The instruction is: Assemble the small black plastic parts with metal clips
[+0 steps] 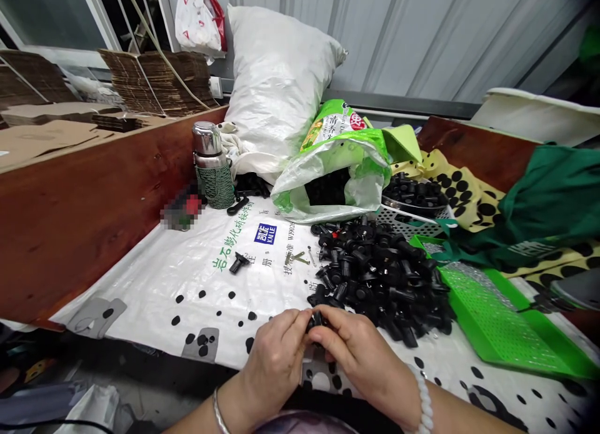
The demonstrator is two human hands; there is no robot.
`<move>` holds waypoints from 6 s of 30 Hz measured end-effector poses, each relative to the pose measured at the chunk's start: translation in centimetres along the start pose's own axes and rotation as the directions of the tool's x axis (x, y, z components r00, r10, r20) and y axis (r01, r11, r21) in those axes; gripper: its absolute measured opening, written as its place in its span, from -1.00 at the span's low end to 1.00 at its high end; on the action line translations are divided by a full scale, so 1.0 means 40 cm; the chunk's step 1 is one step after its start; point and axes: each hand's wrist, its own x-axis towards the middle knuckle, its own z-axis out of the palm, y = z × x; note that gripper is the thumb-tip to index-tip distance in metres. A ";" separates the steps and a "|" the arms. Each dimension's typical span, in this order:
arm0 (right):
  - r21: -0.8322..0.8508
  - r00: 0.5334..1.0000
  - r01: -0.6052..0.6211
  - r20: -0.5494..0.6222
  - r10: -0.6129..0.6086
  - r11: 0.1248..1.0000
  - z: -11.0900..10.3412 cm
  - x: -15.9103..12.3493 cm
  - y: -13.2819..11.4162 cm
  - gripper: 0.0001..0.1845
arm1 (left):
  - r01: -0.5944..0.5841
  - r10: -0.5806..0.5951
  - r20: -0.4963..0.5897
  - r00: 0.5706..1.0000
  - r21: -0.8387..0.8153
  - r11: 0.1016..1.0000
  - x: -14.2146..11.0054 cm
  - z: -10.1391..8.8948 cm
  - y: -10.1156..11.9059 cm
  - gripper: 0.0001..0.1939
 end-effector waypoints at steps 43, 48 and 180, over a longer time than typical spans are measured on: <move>-0.195 0.986 0.163 0.071 -0.152 0.967 -0.061 -0.003 -0.019 -0.61 | 0.338 -0.210 0.330 0.920 -0.398 0.853 0.040 -0.051 -0.009 -0.80; -0.339 0.914 0.405 0.148 -0.377 0.849 -0.107 -0.018 -0.005 -0.38 | 0.504 -0.247 0.472 0.846 -0.558 0.659 0.043 -0.058 -0.003 -0.83; -0.067 0.933 0.344 0.141 -0.332 0.937 -0.105 -0.017 -0.012 -0.66 | 0.738 -0.342 0.691 0.636 -0.675 0.007 0.001 -0.043 -0.009 -0.59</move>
